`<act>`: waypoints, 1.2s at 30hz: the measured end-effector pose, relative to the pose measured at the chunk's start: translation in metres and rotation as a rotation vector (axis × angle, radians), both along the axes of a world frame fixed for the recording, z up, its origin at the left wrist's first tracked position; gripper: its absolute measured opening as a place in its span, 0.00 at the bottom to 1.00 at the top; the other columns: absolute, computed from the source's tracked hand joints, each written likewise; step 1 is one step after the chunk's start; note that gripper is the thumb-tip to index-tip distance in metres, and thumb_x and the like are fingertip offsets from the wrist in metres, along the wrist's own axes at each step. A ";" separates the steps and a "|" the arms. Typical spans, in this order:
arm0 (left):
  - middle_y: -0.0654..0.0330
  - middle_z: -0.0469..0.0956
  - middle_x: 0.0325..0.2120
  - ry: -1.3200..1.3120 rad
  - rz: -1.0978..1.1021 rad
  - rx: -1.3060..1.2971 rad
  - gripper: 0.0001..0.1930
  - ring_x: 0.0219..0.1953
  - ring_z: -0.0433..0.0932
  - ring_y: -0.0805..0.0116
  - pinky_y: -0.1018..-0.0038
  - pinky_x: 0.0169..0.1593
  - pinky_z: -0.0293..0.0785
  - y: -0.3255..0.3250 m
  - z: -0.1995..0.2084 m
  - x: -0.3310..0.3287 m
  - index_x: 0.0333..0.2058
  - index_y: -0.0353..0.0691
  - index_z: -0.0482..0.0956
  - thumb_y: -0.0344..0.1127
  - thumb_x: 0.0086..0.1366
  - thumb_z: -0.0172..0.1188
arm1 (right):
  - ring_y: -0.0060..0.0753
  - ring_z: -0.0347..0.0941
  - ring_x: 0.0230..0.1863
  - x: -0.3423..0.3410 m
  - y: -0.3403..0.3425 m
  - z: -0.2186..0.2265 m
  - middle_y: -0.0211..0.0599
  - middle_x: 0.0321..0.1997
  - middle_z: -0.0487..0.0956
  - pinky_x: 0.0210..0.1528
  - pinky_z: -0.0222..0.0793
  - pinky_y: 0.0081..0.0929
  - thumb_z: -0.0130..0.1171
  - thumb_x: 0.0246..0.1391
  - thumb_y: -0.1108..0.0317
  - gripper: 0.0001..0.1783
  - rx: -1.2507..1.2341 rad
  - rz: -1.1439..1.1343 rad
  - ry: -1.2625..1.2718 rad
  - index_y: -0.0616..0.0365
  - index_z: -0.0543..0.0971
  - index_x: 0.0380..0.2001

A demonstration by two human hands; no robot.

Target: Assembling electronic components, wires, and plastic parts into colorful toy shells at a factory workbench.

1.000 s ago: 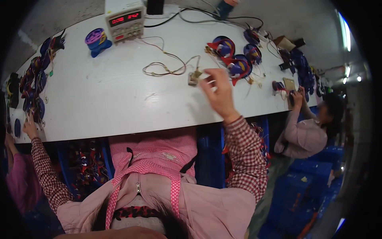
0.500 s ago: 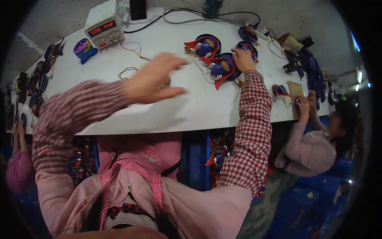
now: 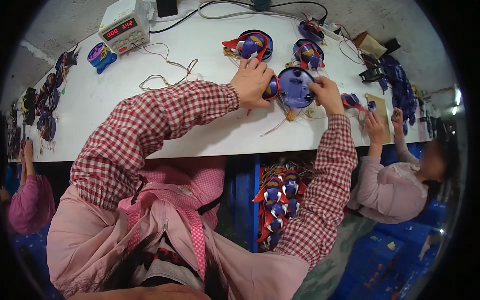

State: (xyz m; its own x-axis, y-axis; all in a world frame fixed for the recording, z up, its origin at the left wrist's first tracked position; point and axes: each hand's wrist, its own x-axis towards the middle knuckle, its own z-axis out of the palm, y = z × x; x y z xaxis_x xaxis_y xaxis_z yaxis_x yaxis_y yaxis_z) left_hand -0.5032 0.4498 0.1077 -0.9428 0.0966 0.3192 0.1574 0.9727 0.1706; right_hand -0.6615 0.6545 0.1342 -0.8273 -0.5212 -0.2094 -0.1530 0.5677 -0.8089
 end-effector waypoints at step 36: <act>0.53 0.68 0.39 0.145 -0.192 0.122 0.38 0.42 0.69 0.55 0.56 0.52 0.58 -0.105 0.137 0.356 0.46 0.38 0.69 0.43 0.32 0.71 | 0.11 0.61 0.17 0.159 0.021 0.063 0.19 0.22 0.70 0.16 0.54 0.11 0.57 0.55 0.69 0.13 -0.677 -0.119 -0.103 0.57 0.73 0.44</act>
State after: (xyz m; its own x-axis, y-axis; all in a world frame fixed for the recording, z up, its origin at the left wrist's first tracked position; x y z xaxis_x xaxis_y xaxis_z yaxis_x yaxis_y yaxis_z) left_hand -0.1468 0.3448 0.2450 -0.8546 0.2220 0.4695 0.3683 0.8964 0.2467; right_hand -0.5027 0.6754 0.1974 -0.8804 -0.4716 0.0494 -0.0245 -0.0587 -0.9980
